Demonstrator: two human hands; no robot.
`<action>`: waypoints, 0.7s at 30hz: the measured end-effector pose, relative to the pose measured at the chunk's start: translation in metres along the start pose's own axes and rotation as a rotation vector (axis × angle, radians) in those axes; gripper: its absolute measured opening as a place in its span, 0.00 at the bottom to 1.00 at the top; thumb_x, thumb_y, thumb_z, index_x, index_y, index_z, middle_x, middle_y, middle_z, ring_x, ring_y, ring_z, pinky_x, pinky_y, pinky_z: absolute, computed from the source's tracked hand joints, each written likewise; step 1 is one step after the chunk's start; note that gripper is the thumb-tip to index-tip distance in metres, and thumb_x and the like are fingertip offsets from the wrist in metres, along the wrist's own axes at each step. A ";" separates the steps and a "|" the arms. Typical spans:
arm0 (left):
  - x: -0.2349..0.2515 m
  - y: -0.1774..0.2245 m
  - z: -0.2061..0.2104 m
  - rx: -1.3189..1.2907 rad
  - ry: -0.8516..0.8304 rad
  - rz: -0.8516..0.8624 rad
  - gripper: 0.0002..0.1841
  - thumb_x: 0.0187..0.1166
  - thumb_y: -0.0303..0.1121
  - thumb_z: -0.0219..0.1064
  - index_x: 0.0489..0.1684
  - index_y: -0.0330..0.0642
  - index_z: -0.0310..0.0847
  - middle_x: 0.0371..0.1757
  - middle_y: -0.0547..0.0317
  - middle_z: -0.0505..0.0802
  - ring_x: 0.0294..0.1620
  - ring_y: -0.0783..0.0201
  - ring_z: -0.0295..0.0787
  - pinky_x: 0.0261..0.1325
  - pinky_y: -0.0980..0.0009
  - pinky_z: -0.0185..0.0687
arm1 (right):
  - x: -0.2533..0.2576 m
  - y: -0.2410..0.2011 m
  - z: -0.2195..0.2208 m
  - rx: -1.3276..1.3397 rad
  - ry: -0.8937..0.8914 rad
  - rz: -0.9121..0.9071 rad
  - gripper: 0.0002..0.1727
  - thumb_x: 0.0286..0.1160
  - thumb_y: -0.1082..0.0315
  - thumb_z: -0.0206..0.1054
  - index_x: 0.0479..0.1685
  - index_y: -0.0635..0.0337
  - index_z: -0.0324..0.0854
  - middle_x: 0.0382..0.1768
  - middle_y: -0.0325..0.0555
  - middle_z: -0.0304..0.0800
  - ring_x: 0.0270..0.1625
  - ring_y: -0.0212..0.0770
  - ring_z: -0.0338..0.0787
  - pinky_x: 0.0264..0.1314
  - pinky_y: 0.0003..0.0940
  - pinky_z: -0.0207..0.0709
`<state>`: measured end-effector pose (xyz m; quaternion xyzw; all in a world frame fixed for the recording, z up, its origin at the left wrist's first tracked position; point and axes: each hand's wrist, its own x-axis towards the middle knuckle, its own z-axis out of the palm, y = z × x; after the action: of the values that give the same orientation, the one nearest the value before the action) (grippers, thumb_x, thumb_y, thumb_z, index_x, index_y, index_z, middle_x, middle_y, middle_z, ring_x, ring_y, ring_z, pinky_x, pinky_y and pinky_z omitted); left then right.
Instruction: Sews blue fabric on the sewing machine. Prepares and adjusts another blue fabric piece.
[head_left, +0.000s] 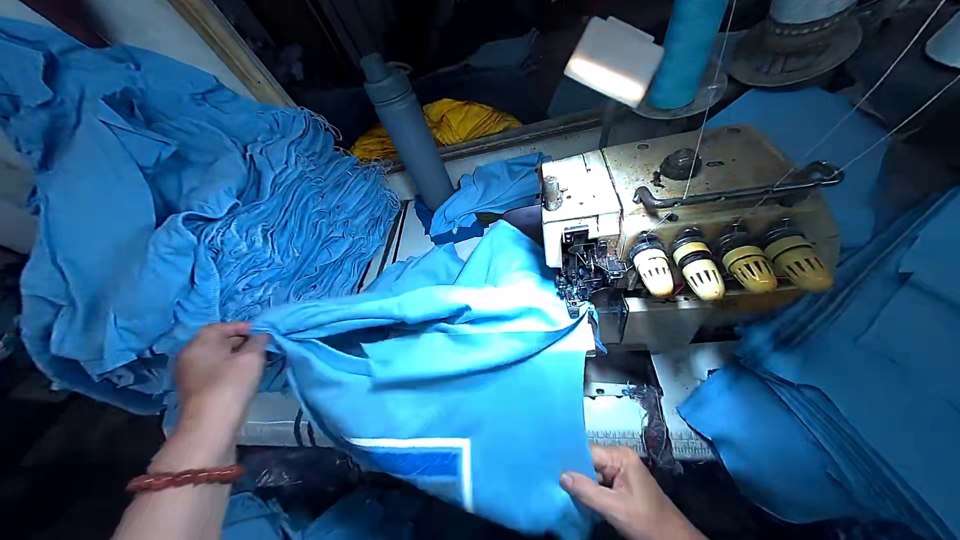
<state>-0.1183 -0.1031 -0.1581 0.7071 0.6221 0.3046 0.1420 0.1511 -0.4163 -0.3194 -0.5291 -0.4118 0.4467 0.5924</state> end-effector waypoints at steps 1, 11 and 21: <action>-0.009 0.013 0.010 0.005 -0.032 0.054 0.20 0.83 0.26 0.65 0.69 0.21 0.72 0.62 0.21 0.85 0.58 0.31 0.87 0.63 0.33 0.77 | -0.001 0.014 -0.001 -0.133 0.065 0.053 0.09 0.73 0.68 0.69 0.32 0.64 0.89 0.24 0.39 0.92 0.28 0.27 0.91 0.36 0.29 0.86; -0.135 0.130 0.126 -0.154 -0.189 0.912 0.21 0.72 0.50 0.73 0.54 0.47 0.92 0.48 0.64 0.95 0.51 0.65 0.89 0.56 0.60 0.80 | -0.012 0.016 -0.016 -0.606 0.035 -0.089 0.10 0.76 0.71 0.66 0.32 0.69 0.87 0.24 0.54 0.91 0.29 0.47 0.94 0.36 0.46 0.87; -0.128 0.114 0.082 -0.234 -0.322 1.015 0.08 0.78 0.41 0.66 0.32 0.52 0.88 0.33 0.66 0.93 0.44 0.76 0.86 0.70 0.68 0.65 | 0.013 -0.019 -0.014 -0.073 0.313 -0.150 0.13 0.70 0.79 0.69 0.51 0.77 0.86 0.37 0.44 0.98 0.39 0.25 0.95 0.47 0.23 0.90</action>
<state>0.0168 -0.2339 -0.1877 0.9359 0.1348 0.2897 0.1483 0.1697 -0.4080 -0.3019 -0.5812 -0.3685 0.2983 0.6613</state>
